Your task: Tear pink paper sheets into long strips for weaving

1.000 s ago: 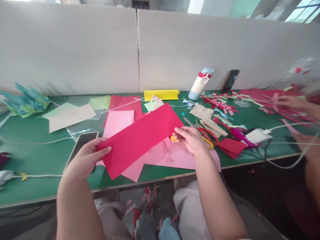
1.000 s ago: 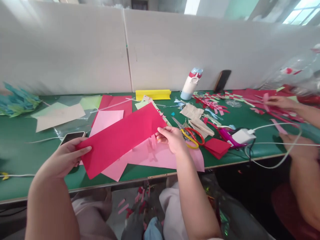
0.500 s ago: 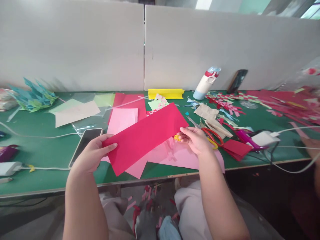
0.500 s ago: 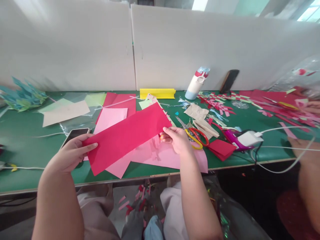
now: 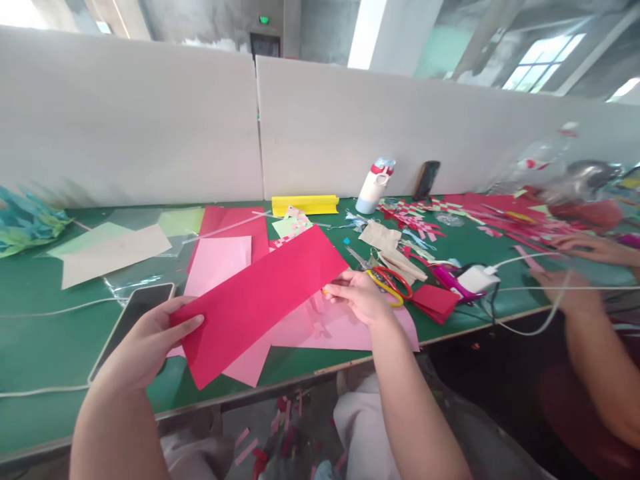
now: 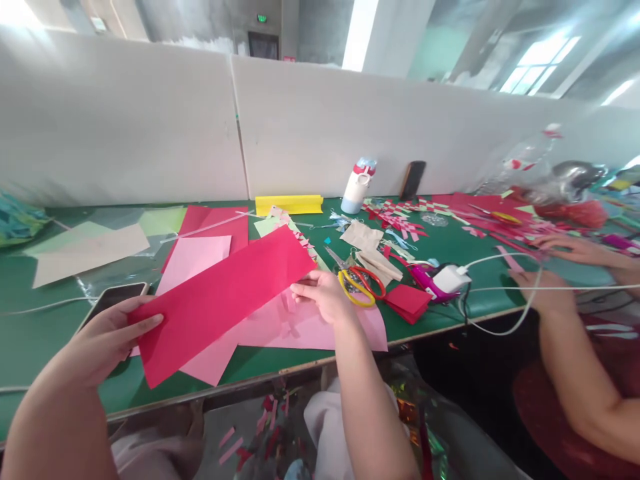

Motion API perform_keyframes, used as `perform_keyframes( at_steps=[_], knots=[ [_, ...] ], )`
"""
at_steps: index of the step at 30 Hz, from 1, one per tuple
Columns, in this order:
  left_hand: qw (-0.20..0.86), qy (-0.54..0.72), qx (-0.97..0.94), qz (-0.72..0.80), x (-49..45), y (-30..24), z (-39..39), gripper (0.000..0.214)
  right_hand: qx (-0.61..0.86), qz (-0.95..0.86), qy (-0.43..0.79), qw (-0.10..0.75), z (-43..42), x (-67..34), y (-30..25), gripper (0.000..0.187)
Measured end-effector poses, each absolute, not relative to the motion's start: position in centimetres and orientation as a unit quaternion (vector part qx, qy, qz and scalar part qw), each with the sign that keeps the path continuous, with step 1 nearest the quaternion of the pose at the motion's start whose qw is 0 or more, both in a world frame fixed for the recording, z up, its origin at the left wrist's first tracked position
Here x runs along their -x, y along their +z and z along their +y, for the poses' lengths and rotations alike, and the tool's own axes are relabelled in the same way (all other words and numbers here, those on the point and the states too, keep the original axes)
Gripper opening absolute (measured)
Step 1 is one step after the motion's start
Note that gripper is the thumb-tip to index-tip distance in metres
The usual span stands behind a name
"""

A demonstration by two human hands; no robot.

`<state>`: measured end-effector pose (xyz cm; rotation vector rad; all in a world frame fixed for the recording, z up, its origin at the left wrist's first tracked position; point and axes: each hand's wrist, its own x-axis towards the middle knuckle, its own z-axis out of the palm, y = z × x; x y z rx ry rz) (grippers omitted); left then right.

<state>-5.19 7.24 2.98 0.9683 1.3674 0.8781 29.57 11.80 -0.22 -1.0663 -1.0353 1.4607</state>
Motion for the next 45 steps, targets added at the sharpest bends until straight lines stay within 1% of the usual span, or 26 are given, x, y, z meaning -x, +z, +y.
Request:
perform_keyframes(
  at_steps=[9, 14, 19, 22, 26, 29, 32, 34, 35, 39, 42, 45],
  knots=[
    [0.591, 0.366, -0.436, 0.572, 4.7, 2.8, 7.5, 0.051, 0.438, -0.449, 0.605, 0.491, 11.6, -29.3, -0.2, 0.023],
    [0.594, 0.338, -0.491, 0.540, 3.9, 3.2, 7.2, 0.043, 0.450, -0.451, 0.590, 0.496, 11.7, -28.5, -0.3, 0.027],
    [0.587, 0.292, -0.553, 0.514, 2.0, 3.3, 6.8, 0.037, 0.465, -0.475, 0.549, 0.507, 13.9, -27.4, 0.5, 0.026],
    [0.590, 0.245, -0.599, 0.482, 0.9, 2.9, 6.6, 0.036, 0.490, -0.518, 0.497, 0.494, 16.3, -26.6, 1.5, 0.020],
    [0.614, 0.181, -0.625, 0.447, 0.3, 2.6, 6.2, 0.038, 0.519, -0.610, 0.404, 0.442, 19.4, -24.7, 3.7, 0.012],
    [0.581, 0.174, -0.660, 0.443, 0.2, 2.9, 5.5, 0.033, 0.502, -0.697, 0.344, 0.379, 20.8, -22.3, 5.4, 0.011],
    [0.549, 0.170, -0.694, 0.434, -0.2, 3.4, 4.5, 0.024, 0.461, -0.778, 0.312, 0.292, 21.1, -19.1, 6.4, 0.009],
    [0.508, 0.175, -0.723, 0.434, -0.8, 3.6, 3.7, 0.019, 0.427, -0.822, 0.304, 0.223, 20.9, -17.0, 6.5, 0.009],
    [0.470, 0.190, -0.737, 0.447, -1.2, 3.6, 3.4, 0.017, 0.412, -0.839, 0.302, 0.188, 20.7, -16.1, 6.3, 0.009],
    [0.273, 0.225, -0.802, 0.481, -2.2, 2.8, 2.7, 0.017, 0.374, -0.876, 0.293, 0.083, 20.3, -13.2, 4.3, 0.015],
    [0.113, 0.196, -0.832, 0.507, -2.4, 1.4, 2.5, 0.022, 0.356, -0.888, 0.288, 0.037, 20.2, -12.2, 2.4, 0.016],
    [0.017, 0.149, -0.828, 0.541, -2.4, 0.1, 2.2, 0.027, 0.338, -0.896, 0.287, 0.015, 19.7, -11.9, 1.1, 0.017]
  ],
)
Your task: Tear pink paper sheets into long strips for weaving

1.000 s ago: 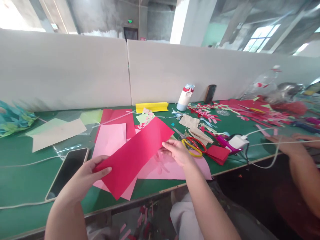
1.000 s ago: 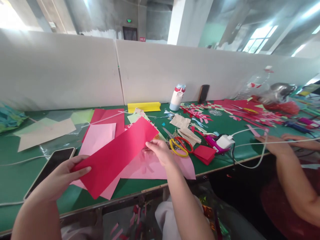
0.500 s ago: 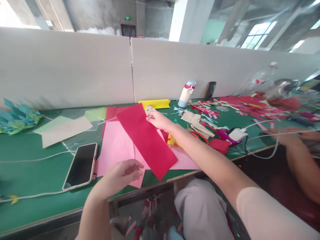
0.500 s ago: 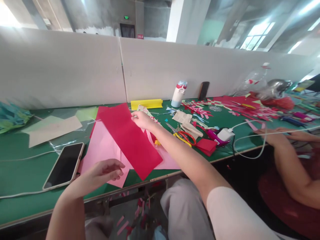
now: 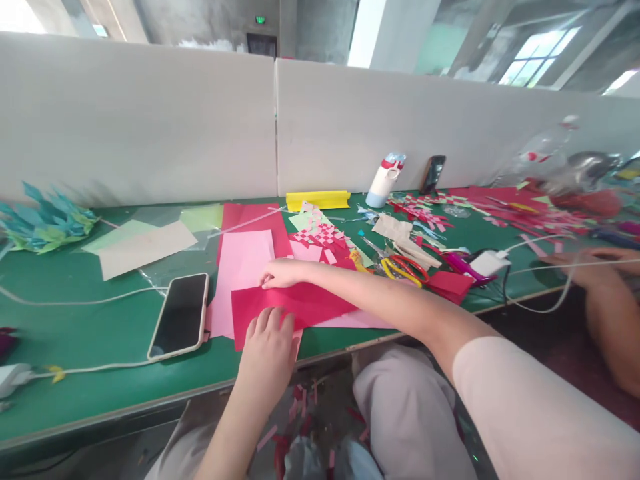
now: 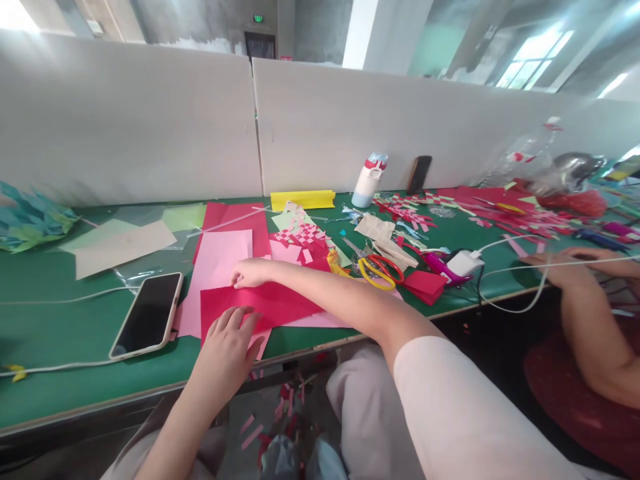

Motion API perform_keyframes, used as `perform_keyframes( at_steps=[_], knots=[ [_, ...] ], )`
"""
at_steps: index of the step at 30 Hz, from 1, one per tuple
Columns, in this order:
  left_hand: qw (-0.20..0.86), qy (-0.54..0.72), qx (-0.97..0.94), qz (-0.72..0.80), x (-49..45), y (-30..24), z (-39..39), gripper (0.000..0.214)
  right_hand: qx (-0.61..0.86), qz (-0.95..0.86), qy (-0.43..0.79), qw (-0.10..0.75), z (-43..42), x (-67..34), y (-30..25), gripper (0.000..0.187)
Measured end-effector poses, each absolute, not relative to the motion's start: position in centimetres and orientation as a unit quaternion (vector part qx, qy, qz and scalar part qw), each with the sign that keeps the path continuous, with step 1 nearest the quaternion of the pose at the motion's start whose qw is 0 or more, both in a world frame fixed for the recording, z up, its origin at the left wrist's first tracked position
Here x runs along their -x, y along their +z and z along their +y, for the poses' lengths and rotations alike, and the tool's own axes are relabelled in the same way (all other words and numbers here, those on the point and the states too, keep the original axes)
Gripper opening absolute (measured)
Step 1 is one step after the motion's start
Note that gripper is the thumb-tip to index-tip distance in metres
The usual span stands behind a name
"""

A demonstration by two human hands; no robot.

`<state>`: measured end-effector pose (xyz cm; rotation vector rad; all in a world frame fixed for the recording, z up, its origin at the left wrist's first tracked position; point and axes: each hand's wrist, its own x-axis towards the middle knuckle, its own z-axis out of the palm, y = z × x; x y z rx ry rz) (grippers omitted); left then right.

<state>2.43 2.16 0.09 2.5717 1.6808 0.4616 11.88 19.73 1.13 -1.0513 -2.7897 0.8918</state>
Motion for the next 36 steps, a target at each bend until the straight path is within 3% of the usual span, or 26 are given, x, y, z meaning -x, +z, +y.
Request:
perform_keyframes(
  at_steps=[7, 15, 25, 30, 36],
  knots=[
    [-0.003, 0.054, -0.826, 0.562, -2.8, -0.5, 0.9, 0.028, 0.324, -0.905, 0.271, 0.045, 17.6, -13.6, 2.2, 0.024],
    [-0.010, 0.040, -0.836, 0.547, -2.7, -0.6, 0.1, 0.022, 0.390, -0.878, 0.152, 0.232, 12.0, -22.2, 5.1, 0.022],
    [0.009, 0.051, -0.834, 0.550, -2.5, -0.6, -0.3, 0.027, 0.429, -0.873, 0.124, 0.196, 3.4, -24.1, -2.1, 0.027],
    [0.026, 0.070, -0.825, 0.560, -2.7, -0.7, -0.3, 0.030, 0.450, -0.861, 0.105, 0.212, 2.8, -23.7, -2.9, 0.033],
    [0.034, 0.077, -0.819, 0.568, -2.7, -0.8, -0.5, 0.031, 0.459, -0.852, 0.108, 0.226, 2.7, -23.6, -2.9, 0.027]
  ],
)
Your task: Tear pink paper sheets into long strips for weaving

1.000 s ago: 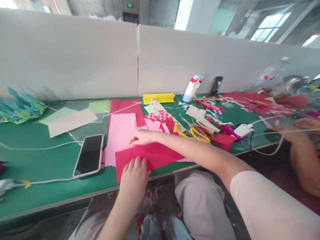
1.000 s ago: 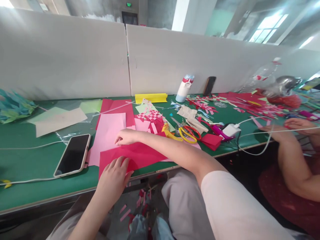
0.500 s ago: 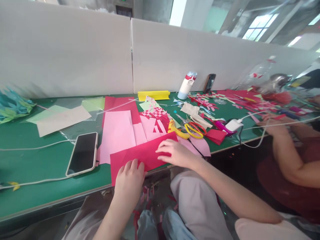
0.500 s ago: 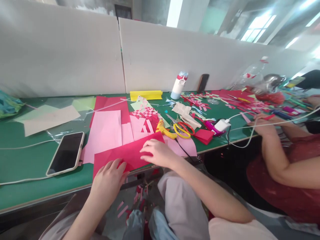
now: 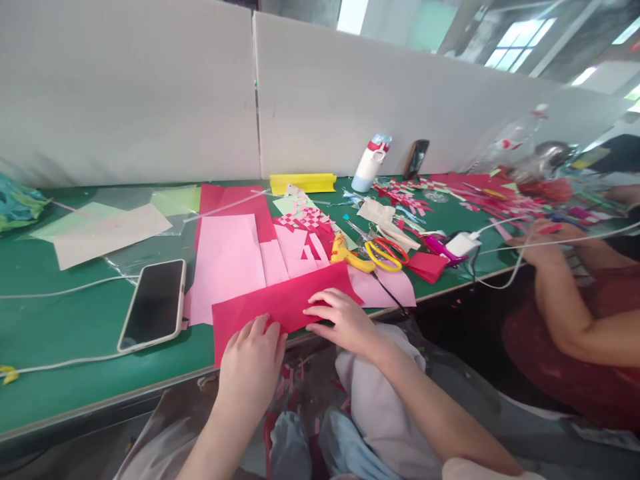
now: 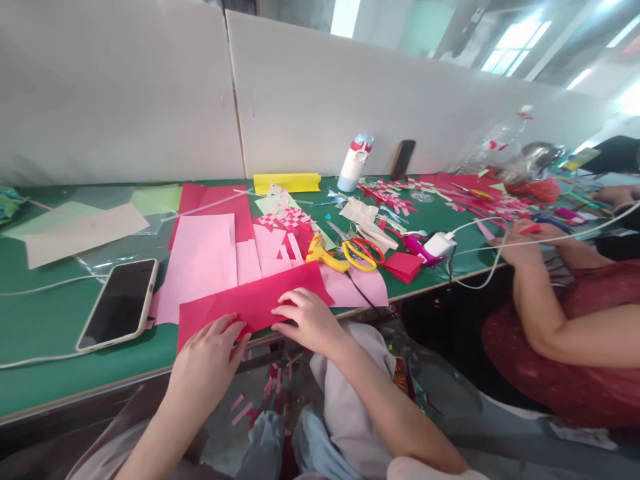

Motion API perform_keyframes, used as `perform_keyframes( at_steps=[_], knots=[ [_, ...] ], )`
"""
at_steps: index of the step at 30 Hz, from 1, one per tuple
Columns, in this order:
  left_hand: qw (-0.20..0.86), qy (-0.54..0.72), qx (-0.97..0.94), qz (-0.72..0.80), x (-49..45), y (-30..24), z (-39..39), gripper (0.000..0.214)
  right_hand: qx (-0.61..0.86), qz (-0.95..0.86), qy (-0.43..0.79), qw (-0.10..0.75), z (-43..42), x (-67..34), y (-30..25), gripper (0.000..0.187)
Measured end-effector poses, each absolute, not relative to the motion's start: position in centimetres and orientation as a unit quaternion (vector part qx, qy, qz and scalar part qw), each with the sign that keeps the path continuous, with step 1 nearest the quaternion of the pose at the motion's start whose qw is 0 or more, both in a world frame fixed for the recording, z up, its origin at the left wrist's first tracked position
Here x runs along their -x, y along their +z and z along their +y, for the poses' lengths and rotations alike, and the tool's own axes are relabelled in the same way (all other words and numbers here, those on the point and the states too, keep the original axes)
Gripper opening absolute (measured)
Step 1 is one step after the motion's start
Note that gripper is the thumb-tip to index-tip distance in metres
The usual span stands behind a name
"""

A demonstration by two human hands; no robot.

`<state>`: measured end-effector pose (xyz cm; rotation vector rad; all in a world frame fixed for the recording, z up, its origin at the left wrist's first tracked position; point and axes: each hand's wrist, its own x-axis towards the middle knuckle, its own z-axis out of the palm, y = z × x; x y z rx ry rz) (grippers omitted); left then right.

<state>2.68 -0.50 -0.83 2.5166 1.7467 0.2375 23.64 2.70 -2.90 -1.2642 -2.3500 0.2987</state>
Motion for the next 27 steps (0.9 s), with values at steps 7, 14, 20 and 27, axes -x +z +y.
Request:
perform_keyframes(
  at_steps=[7, 14, 20, 27],
  knots=[
    [0.035, 0.076, -0.817, 0.571, -2.73, -0.89, -0.34, 0.030, 0.460, -0.847, 0.114, 0.240, 2.76, -23.64, -3.07, 0.024],
    [0.060, 0.076, -0.810, 0.579, -2.90, -0.83, -0.24, 0.030, 0.466, -0.843, 0.118, 0.242, 2.78, -23.45, -3.32, 0.024],
    [0.064, 0.070, -0.806, 0.585, -2.93, -0.69, -0.36, 0.028, 0.455, -0.855, 0.105, 0.224, 2.61, -23.64, -3.06, 0.032],
    [0.066, 0.059, -0.806, 0.585, -3.05, -0.46, -0.18, 0.027, 0.466, -0.856, 0.092, 0.202, 2.58, -23.75, -2.73, 0.031]
  ],
)
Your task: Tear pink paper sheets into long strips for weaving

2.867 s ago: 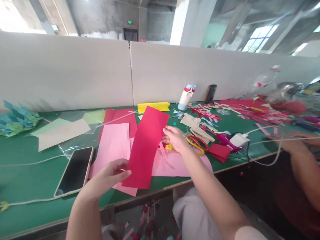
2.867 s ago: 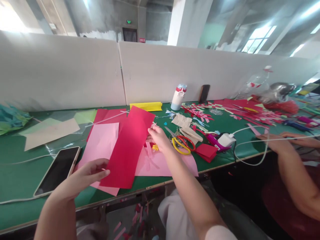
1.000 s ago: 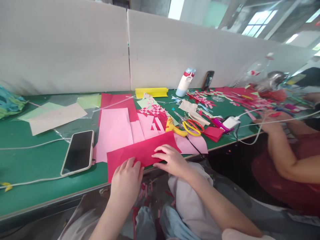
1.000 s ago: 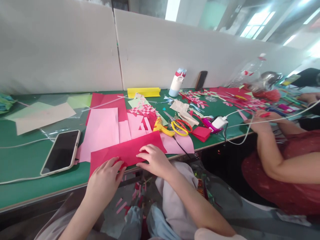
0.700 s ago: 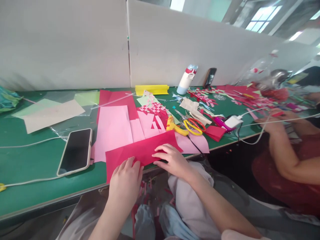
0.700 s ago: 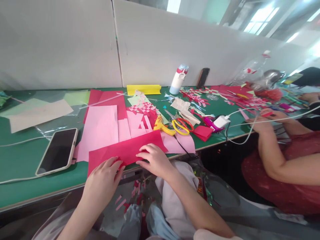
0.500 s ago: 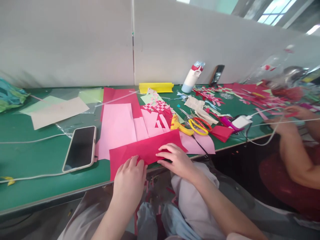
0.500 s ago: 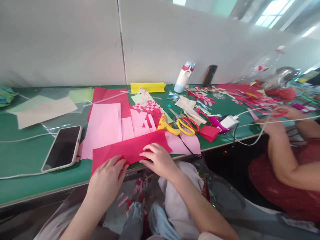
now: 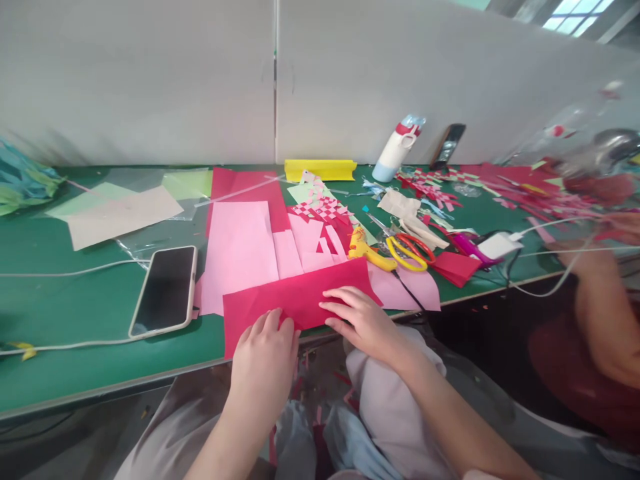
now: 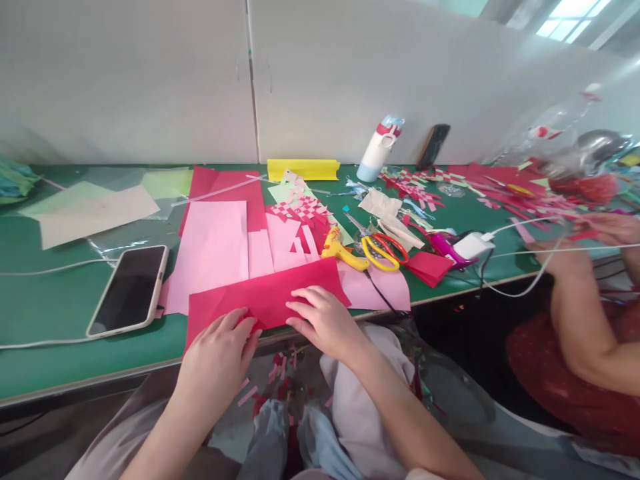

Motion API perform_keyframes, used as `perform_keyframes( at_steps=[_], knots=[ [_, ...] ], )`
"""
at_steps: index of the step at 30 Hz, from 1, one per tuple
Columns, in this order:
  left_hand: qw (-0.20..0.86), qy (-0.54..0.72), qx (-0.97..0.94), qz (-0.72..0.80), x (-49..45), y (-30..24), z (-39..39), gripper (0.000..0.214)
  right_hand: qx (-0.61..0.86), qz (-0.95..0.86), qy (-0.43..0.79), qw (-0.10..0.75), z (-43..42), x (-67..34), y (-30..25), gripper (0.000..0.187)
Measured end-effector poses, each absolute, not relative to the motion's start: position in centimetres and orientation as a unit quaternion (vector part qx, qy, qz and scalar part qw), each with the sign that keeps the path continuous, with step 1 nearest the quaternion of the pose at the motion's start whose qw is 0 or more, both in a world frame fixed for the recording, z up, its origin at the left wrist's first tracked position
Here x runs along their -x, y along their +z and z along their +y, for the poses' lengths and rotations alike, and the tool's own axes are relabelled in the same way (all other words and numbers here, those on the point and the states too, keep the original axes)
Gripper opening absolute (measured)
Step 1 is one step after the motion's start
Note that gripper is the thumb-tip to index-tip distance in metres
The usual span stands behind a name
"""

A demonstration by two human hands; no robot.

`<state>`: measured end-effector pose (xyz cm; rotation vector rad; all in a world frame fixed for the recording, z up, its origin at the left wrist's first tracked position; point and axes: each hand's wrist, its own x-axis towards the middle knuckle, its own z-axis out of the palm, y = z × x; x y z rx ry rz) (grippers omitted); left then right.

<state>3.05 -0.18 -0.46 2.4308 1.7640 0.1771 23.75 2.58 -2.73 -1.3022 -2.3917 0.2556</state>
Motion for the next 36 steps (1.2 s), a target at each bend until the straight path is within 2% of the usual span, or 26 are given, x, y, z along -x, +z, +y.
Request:
perform_keyframes(
  at_steps=[29, 36],
  knots=[
    [0.034, 0.067, -0.809, 0.583, -3.1, -0.6, -0.3, 0.025, 0.569, -0.812, 0.016, 0.127, 4.2, -25.8, -3.1, 0.047],
    [0.031, 0.061, -0.813, 0.578, -3.0, -0.6, -0.3, 0.028, 0.609, -0.780, -0.028, 0.143, 4.5, -27.0, -3.0, 0.047]
  ],
)
